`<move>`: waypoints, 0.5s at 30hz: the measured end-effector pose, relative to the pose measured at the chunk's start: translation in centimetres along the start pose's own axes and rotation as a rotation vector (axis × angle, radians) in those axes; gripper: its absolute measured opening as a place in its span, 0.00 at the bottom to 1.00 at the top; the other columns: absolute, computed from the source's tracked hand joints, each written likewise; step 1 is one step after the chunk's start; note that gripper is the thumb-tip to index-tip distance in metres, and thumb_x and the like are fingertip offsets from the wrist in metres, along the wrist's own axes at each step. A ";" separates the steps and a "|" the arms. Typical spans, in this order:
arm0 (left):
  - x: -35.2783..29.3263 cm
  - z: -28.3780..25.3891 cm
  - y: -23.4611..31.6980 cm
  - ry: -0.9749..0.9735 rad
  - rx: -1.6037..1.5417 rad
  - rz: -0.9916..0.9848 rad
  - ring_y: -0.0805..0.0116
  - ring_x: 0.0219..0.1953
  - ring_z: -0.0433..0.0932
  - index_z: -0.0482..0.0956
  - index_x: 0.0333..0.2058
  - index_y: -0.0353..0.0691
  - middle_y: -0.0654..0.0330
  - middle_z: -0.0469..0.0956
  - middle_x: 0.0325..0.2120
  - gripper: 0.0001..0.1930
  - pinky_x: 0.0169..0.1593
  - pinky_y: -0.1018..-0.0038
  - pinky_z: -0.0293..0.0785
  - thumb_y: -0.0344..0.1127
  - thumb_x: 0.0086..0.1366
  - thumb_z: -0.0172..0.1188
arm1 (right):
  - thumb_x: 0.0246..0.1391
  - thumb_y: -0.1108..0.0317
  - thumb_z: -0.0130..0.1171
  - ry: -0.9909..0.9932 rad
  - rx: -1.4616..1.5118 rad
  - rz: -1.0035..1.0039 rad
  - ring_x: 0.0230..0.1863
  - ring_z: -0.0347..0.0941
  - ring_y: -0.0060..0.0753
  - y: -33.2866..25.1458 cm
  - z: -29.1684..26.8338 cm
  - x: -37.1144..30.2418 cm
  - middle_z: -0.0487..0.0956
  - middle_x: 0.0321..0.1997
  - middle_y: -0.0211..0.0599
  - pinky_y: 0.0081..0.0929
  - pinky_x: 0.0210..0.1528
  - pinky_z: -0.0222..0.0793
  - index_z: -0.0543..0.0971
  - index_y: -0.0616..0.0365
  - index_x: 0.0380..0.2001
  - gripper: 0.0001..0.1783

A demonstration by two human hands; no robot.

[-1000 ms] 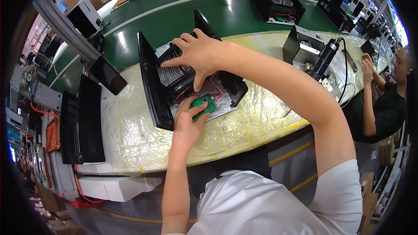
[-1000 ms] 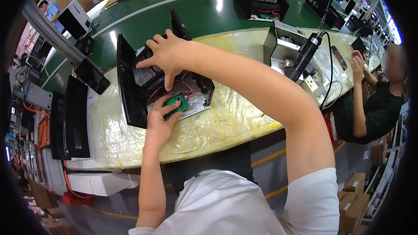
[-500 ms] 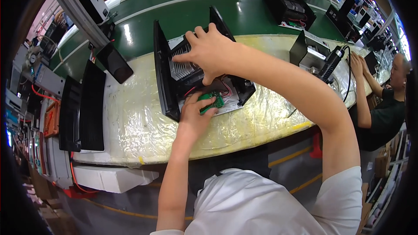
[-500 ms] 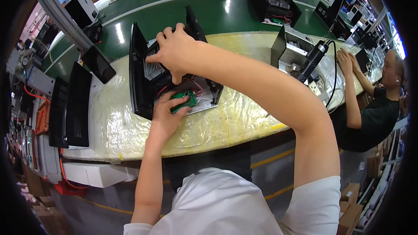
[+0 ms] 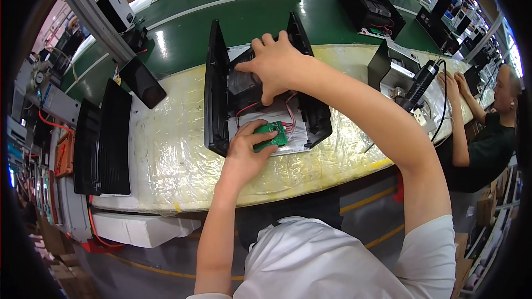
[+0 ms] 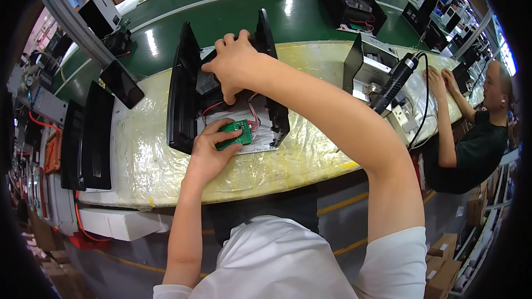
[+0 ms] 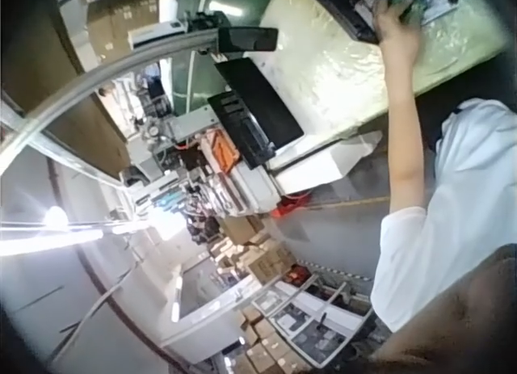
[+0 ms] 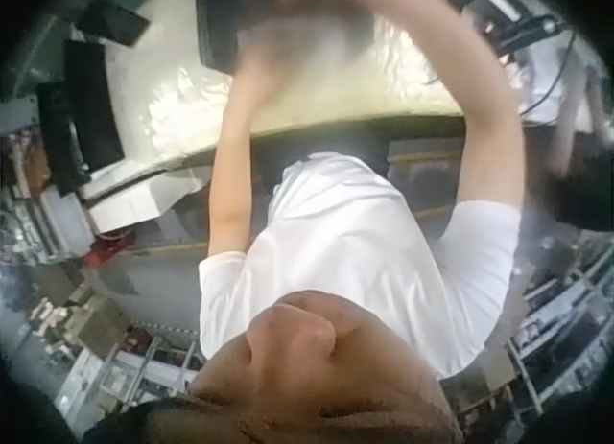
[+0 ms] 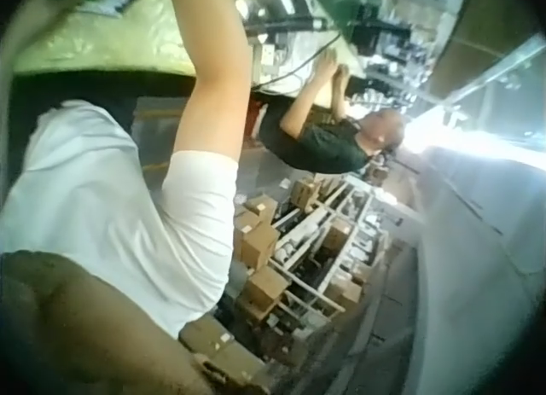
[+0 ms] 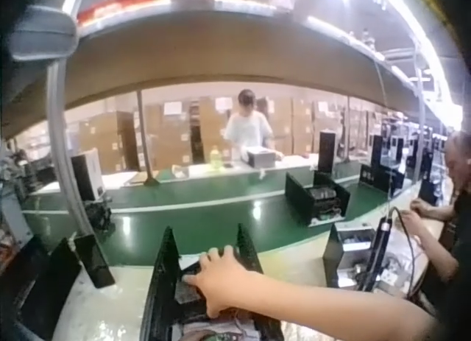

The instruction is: Assembling electronic units by placing heatsink and fan components into housings and securing them with an electric screwdriver.

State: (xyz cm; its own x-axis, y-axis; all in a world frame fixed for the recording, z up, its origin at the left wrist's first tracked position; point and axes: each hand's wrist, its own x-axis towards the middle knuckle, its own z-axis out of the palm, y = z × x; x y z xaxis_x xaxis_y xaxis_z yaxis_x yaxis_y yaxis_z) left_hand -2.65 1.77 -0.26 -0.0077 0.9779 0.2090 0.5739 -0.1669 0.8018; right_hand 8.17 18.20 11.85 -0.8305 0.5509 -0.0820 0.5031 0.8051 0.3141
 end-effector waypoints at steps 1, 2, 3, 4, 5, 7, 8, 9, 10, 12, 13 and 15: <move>0.0 0.3 0.2 -0.004 -0.002 -0.021 0.50 0.56 0.77 0.87 0.44 0.39 0.49 0.79 0.53 0.18 0.61 0.65 0.72 0.27 0.51 0.74 | 0.23 0.44 0.76 0.009 0.026 -0.016 0.61 0.66 0.52 0.2 0.2 0.0 0.72 0.58 0.47 0.55 0.57 0.61 0.74 0.30 0.64 0.54; 0.0 0.8 0.4 -0.013 -0.006 -0.016 0.50 0.56 0.77 0.87 0.44 0.39 0.49 0.79 0.53 0.18 0.61 0.65 0.72 0.27 0.51 0.74 | 0.23 0.44 0.76 0.004 0.027 -0.006 0.61 0.66 0.52 0.4 0.4 -0.1 0.72 0.58 0.47 0.55 0.57 0.61 0.74 0.30 0.64 0.54; 0.0 1.4 0.7 0.016 0.021 0.020 0.48 0.56 0.76 0.87 0.44 0.36 0.48 0.78 0.52 0.18 0.60 0.63 0.71 0.27 0.51 0.73 | 0.22 0.44 0.76 0.021 0.035 -0.043 0.62 0.65 0.52 0.7 0.5 -0.2 0.72 0.58 0.47 0.55 0.58 0.61 0.74 0.30 0.64 0.55; 0.1 1.9 1.0 0.045 0.048 0.058 0.46 0.55 0.75 0.86 0.43 0.34 0.46 0.78 0.52 0.18 0.60 0.61 0.71 0.28 0.52 0.72 | 0.22 0.43 0.76 0.039 0.043 -0.078 0.62 0.65 0.52 1.0 0.6 -0.3 0.71 0.58 0.47 0.55 0.58 0.61 0.74 0.30 0.64 0.55; 0.1 2.5 1.1 0.033 0.040 0.069 0.46 0.55 0.75 0.86 0.43 0.34 0.46 0.78 0.52 0.18 0.60 0.61 0.71 0.28 0.52 0.72 | 0.25 0.44 0.77 0.028 0.063 -0.100 0.65 0.63 0.52 1.2 0.4 -0.5 0.70 0.63 0.47 0.60 0.60 0.60 0.74 0.32 0.64 0.53; 0.0 3.8 1.3 0.105 0.073 0.071 0.45 0.54 0.74 0.86 0.43 0.33 0.46 0.78 0.51 0.18 0.59 0.60 0.70 0.28 0.52 0.72 | 0.29 0.46 0.76 0.237 0.111 -0.131 0.67 0.62 0.52 1.6 1.4 -1.7 0.68 0.65 0.46 0.63 0.61 0.59 0.74 0.33 0.64 0.51; 0.0 4.4 1.3 0.100 0.061 0.073 0.45 0.54 0.74 0.86 0.43 0.33 0.46 0.78 0.51 0.18 0.59 0.60 0.70 0.28 0.52 0.72 | 0.33 0.48 0.76 0.456 0.159 -0.180 0.68 0.61 0.53 1.7 1.9 -2.5 0.67 0.68 0.45 0.66 0.61 0.58 0.74 0.34 0.63 0.48; 0.0 4.7 1.4 0.117 0.089 0.073 0.45 0.54 0.74 0.86 0.43 0.32 0.46 0.78 0.51 0.18 0.59 0.60 0.70 0.28 0.52 0.72 | 0.41 0.53 0.74 0.618 0.279 -0.140 0.70 0.60 0.53 2.1 2.3 -4.0 0.66 0.70 0.42 0.66 0.65 0.55 0.75 0.36 0.62 0.40; -0.2 4.7 1.1 0.140 0.125 0.065 0.45 0.54 0.74 0.86 0.43 0.32 0.46 0.78 0.50 0.18 0.59 0.60 0.69 0.28 0.52 0.72 | 0.45 0.55 0.72 0.793 0.428 -0.083 0.68 0.64 0.52 2.0 0.8 -6.4 0.72 0.65 0.43 0.55 0.68 0.56 0.77 0.39 0.59 0.34; -0.3 4.1 1.1 0.142 0.129 0.065 0.46 0.54 0.73 0.86 0.43 0.32 0.47 0.78 0.51 0.18 0.59 0.61 0.69 0.28 0.51 0.72 | 0.53 0.69 0.65 1.129 0.568 0.170 0.57 0.75 0.39 2.9 0.6 -13.0 0.80 0.54 0.37 0.36 0.61 0.68 0.79 0.54 0.55 0.24; -0.1 3.9 1.5 0.110 0.107 0.072 0.47 0.54 0.73 0.86 0.43 0.32 0.47 0.78 0.51 0.17 0.59 0.61 0.69 0.27 0.51 0.72 | 0.56 0.76 0.60 1.299 0.710 0.418 0.53 0.76 0.29 2.8 2.3 -16.6 0.80 0.53 0.36 0.28 0.56 0.71 0.79 0.61 0.53 0.19; 0.0 4.1 1.6 0.085 0.094 0.074 0.48 0.53 0.74 0.86 0.42 0.32 0.49 0.79 0.50 0.17 0.58 0.62 0.70 0.26 0.51 0.72 | 0.62 0.76 0.54 1.712 0.847 0.745 0.46 0.72 0.21 3.6 6.7 -21.7 0.77 0.47 0.34 0.19 0.50 0.69 0.77 0.65 0.51 0.15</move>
State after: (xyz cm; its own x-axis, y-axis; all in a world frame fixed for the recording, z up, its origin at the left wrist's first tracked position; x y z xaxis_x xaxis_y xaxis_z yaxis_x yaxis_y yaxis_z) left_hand 1.64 2.00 -1.27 -0.0296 0.9487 0.3149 0.6495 -0.2213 0.7274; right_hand 29.58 10.62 8.45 0.4672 0.4345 0.7700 0.3231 0.7267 -0.6062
